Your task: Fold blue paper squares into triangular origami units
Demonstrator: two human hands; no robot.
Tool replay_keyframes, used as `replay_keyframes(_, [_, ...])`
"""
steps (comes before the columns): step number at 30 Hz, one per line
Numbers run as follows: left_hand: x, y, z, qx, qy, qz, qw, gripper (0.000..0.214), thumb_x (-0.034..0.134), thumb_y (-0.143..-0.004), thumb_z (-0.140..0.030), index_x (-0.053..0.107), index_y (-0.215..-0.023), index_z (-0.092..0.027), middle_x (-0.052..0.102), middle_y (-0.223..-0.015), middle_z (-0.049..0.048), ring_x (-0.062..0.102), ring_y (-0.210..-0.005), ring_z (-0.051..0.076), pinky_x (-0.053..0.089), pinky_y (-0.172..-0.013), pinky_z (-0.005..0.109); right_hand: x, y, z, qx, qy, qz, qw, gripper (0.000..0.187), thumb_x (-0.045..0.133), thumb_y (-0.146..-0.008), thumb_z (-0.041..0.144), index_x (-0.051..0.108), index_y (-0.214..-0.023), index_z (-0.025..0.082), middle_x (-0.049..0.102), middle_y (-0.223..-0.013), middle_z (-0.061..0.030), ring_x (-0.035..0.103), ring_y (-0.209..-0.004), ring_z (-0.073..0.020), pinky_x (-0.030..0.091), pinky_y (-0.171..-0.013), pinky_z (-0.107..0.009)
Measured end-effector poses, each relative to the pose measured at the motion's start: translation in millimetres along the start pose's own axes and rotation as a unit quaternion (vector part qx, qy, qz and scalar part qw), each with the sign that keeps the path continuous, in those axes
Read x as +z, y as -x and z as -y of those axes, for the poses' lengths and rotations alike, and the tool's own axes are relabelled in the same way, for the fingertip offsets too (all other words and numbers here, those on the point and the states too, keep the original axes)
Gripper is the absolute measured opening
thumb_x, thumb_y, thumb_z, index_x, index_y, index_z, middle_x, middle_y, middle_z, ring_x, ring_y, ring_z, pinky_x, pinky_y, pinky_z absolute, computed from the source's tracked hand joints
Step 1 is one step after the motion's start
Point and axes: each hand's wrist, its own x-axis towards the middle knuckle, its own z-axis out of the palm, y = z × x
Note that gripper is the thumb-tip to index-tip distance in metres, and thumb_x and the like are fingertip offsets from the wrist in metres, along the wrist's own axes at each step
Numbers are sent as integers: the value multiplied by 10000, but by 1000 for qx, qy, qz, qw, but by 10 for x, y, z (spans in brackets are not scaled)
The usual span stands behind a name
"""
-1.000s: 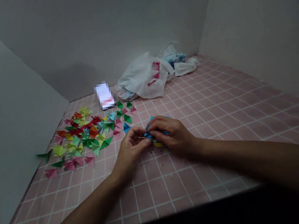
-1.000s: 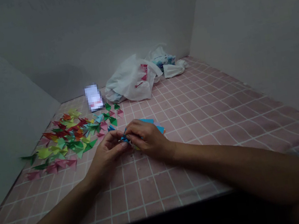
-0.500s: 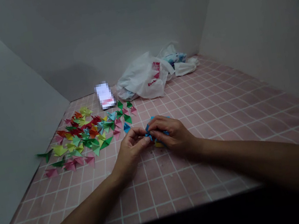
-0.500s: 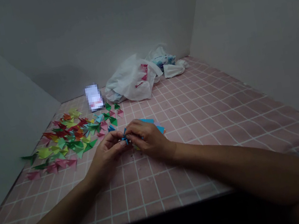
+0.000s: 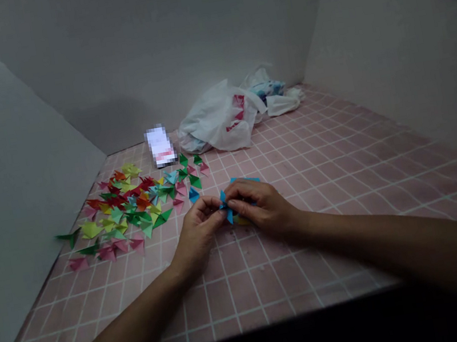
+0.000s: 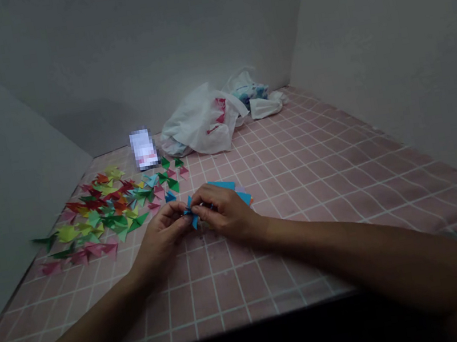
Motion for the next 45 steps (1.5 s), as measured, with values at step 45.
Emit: replay_keyframes(45, [-95,-154,70,132,-172,-81,973,182,646,-780,-251,613,-946,-186,585,-842,3,561,-713,144,472,-649,260,-187,-376,-71,31,191,15,981,114,575,-808,80,629,-779,176,637,-784,-32,594,-750,-177,437,-705,-278])
